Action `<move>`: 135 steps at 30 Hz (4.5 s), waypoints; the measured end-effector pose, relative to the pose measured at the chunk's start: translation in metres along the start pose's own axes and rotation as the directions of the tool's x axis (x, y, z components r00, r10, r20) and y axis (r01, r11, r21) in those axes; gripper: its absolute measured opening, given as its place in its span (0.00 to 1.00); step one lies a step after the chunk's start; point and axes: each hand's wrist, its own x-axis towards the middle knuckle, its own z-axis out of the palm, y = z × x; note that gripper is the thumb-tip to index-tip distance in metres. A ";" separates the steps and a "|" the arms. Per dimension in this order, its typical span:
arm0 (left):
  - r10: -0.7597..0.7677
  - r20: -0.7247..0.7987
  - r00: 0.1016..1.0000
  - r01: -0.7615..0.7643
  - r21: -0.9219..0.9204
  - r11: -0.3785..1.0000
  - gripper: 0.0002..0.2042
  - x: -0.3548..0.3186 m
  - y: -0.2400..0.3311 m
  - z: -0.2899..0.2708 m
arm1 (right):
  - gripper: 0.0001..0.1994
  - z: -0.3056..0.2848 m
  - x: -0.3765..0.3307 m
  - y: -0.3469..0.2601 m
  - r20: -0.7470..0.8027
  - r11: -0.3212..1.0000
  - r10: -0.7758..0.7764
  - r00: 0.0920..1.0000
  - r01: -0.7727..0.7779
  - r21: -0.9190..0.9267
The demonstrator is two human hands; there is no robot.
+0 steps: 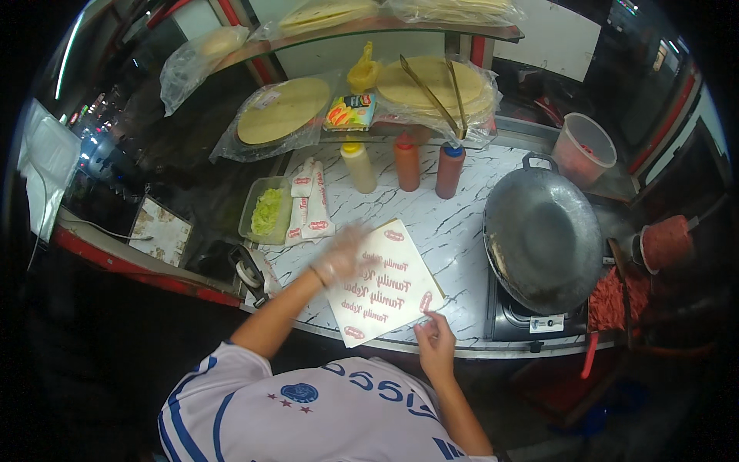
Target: The person assembles two tacos at a street food stall. They place cooked tortillas on paper, add shredded meat and sauces, then wrap each taco in paper and place it in a plastic bag. The person also handles cash from a customer and stores it in a drawer.
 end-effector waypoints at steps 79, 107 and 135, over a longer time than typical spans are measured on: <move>0.137 -0.528 0.838 -0.267 -0.616 -0.741 0.33 -0.192 -0.144 -0.056 | 0.27 0.148 0.160 -0.188 0.766 0.851 -0.367 0.528 0.524 0.047; -0.174 -0.482 0.859 -0.504 -0.856 -0.116 0.29 -0.125 -0.114 -0.094 | 0.25 0.428 0.060 -0.378 0.144 -0.289 -0.942 -0.303 0.951 0.109; 0.348 -0.065 0.935 -0.328 -0.527 0.784 0.05 -0.216 -0.023 -0.078 | 0.09 0.090 0.015 -0.086 0.783 0.958 -0.153 0.603 -0.105 0.268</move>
